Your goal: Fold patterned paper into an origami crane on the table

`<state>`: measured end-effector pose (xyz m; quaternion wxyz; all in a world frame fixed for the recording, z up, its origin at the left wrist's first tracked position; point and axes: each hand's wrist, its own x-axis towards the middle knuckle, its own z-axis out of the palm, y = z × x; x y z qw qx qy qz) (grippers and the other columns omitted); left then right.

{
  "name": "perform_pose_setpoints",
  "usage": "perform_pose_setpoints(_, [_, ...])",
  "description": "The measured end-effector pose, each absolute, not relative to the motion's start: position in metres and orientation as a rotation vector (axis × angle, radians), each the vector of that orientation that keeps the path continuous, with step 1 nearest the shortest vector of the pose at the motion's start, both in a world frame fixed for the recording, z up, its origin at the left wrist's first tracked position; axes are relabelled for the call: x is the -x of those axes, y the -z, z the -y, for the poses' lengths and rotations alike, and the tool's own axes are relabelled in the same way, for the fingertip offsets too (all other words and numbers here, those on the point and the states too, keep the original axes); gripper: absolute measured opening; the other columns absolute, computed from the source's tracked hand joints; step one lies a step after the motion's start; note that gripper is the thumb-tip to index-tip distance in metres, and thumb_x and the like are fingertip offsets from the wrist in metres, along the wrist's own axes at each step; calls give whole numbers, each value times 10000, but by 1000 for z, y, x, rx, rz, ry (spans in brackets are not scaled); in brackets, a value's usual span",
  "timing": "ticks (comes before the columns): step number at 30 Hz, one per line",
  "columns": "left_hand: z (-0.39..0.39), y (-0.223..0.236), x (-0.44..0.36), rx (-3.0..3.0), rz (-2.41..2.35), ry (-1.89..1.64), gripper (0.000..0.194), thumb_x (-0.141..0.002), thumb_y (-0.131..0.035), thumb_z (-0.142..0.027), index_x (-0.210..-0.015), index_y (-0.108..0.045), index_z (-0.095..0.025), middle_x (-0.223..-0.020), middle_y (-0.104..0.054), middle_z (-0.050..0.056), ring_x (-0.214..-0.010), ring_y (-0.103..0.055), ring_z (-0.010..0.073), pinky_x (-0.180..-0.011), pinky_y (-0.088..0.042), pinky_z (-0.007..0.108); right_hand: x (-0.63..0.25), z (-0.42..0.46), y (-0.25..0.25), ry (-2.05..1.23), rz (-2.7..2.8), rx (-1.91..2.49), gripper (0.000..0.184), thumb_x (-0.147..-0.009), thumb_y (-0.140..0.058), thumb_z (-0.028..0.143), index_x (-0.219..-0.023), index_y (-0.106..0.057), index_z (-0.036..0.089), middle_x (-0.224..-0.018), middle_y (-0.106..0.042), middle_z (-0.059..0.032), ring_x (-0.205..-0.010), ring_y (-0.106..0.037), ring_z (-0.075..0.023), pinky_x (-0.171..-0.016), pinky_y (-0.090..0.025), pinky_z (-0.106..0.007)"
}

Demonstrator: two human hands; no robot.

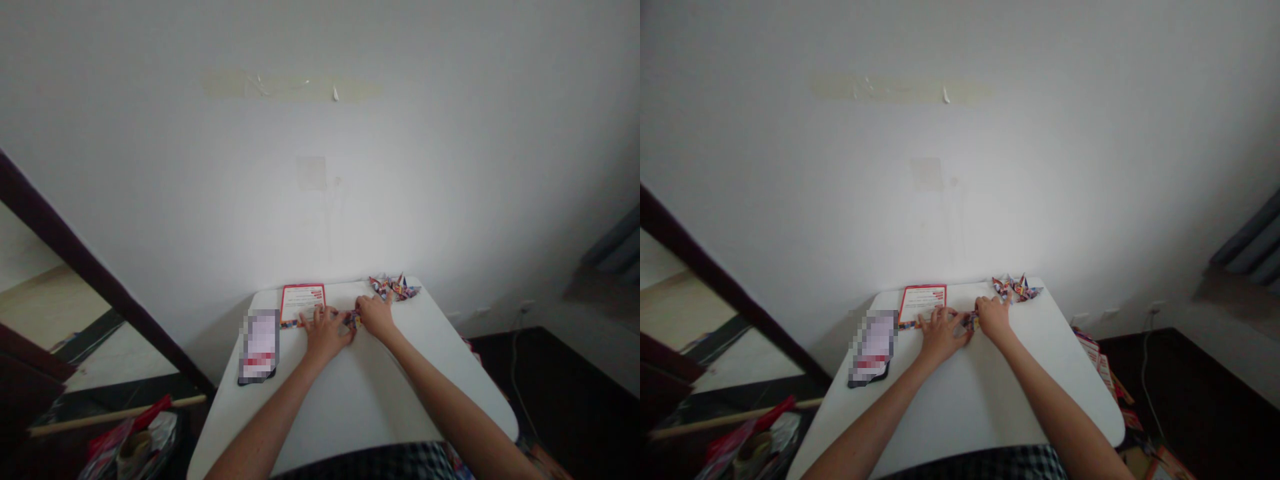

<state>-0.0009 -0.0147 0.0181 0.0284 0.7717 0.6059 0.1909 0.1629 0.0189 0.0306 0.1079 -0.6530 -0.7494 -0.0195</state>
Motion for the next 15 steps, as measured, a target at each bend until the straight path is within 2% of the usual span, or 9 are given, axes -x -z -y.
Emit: perform_pose_setpoints(15, [13, -16, 3, -2420, -1844, -577, 405, -816, -570, -603, -1215, -594, -536, -1283, -540, 28, -1314, -311, 349, -1059, 10, 770, -161, -21, -26, 68, 2184, 1931, 188, -949, -427, 219, -998, -608, 231, -1047, -704, -64, -1065, -577, -274, -1053, 17, -701])
